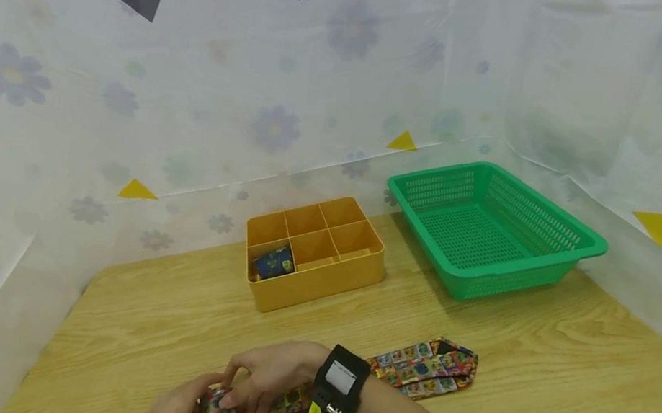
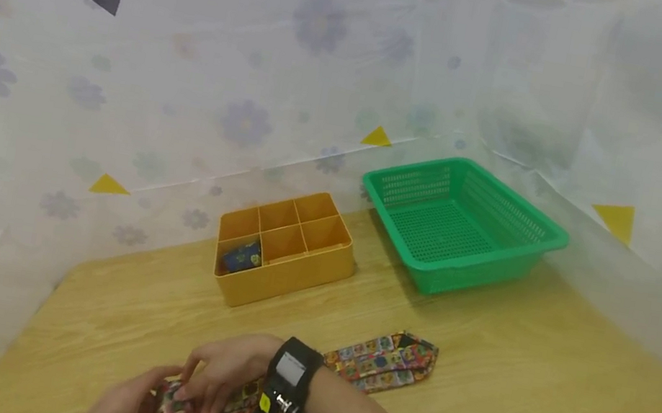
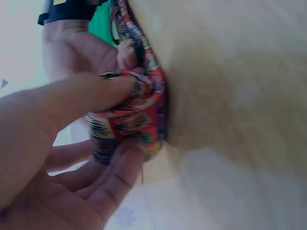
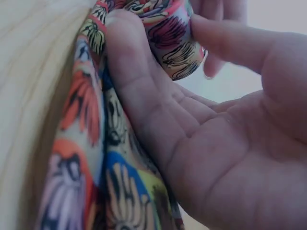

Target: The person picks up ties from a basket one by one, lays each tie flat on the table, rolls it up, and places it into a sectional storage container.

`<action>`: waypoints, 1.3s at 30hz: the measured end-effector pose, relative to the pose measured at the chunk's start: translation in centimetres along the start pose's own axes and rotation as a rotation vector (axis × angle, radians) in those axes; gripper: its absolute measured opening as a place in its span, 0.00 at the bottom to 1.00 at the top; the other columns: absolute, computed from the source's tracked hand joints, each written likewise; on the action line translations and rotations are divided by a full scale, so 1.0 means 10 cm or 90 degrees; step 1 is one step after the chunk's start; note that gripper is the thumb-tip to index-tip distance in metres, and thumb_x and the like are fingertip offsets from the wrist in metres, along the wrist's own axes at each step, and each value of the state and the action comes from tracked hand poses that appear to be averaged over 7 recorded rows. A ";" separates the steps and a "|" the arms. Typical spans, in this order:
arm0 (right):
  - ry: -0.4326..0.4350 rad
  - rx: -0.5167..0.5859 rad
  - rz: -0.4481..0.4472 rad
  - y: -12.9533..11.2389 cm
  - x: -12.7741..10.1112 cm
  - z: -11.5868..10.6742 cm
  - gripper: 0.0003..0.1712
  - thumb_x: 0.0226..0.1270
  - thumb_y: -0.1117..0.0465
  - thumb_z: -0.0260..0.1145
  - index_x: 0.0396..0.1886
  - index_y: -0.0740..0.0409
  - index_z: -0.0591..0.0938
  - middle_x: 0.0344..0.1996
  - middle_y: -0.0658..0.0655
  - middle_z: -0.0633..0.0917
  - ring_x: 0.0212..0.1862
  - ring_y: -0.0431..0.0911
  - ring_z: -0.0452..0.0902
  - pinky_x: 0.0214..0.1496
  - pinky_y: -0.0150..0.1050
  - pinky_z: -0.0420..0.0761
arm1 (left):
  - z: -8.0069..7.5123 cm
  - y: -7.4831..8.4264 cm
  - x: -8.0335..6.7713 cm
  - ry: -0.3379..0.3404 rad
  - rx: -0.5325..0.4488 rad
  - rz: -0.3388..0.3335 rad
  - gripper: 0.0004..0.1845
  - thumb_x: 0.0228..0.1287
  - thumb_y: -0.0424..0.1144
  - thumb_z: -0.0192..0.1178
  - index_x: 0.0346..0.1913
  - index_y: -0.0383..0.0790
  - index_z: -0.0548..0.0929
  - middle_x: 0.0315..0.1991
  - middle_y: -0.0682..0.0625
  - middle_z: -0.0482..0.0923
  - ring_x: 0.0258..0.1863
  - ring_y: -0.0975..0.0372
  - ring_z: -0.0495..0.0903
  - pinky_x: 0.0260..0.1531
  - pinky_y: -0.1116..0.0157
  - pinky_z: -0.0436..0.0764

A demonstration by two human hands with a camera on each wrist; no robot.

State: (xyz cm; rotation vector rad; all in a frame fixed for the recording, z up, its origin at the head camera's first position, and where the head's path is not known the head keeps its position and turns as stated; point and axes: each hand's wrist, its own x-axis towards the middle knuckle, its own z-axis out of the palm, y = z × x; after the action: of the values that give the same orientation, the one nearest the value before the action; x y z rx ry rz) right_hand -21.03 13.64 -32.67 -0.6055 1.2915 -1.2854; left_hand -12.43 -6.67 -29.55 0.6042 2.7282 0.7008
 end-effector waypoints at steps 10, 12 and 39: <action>-0.034 -0.056 -0.048 -0.08 -0.03 0.11 0.15 0.80 0.58 0.52 0.58 0.53 0.79 0.41 0.51 0.85 0.31 0.46 0.85 0.32 0.40 0.86 | 0.01 0.18 0.03 0.022 0.070 0.032 0.38 0.50 0.39 0.77 0.60 0.24 0.71 0.43 0.45 0.82 0.31 0.61 0.82 0.27 0.69 0.79; -0.024 -0.055 -0.043 -0.08 -0.02 0.12 0.15 0.80 0.55 0.52 0.50 0.56 0.82 0.33 0.54 0.86 0.25 0.46 0.84 0.29 0.40 0.85 | -0.04 0.18 0.02 0.028 0.077 0.062 0.38 0.50 0.38 0.77 0.59 0.21 0.70 0.39 0.46 0.82 0.28 0.63 0.80 0.25 0.70 0.78; 0.049 -0.121 -0.065 -0.08 -0.02 0.16 0.07 0.70 0.56 0.59 0.43 0.45 0.81 0.14 0.52 0.79 0.12 0.43 0.73 0.16 0.34 0.74 | -0.04 0.31 0.06 0.056 0.128 -0.001 0.39 0.41 0.37 0.75 0.60 0.27 0.74 0.38 0.47 0.83 0.26 0.68 0.76 0.24 0.70 0.74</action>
State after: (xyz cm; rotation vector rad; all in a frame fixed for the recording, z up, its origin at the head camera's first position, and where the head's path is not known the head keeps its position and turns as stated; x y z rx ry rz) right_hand -19.79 13.12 -31.52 -0.7699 1.4742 -1.2876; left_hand -12.04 -4.08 -27.68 0.6275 2.9035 0.4647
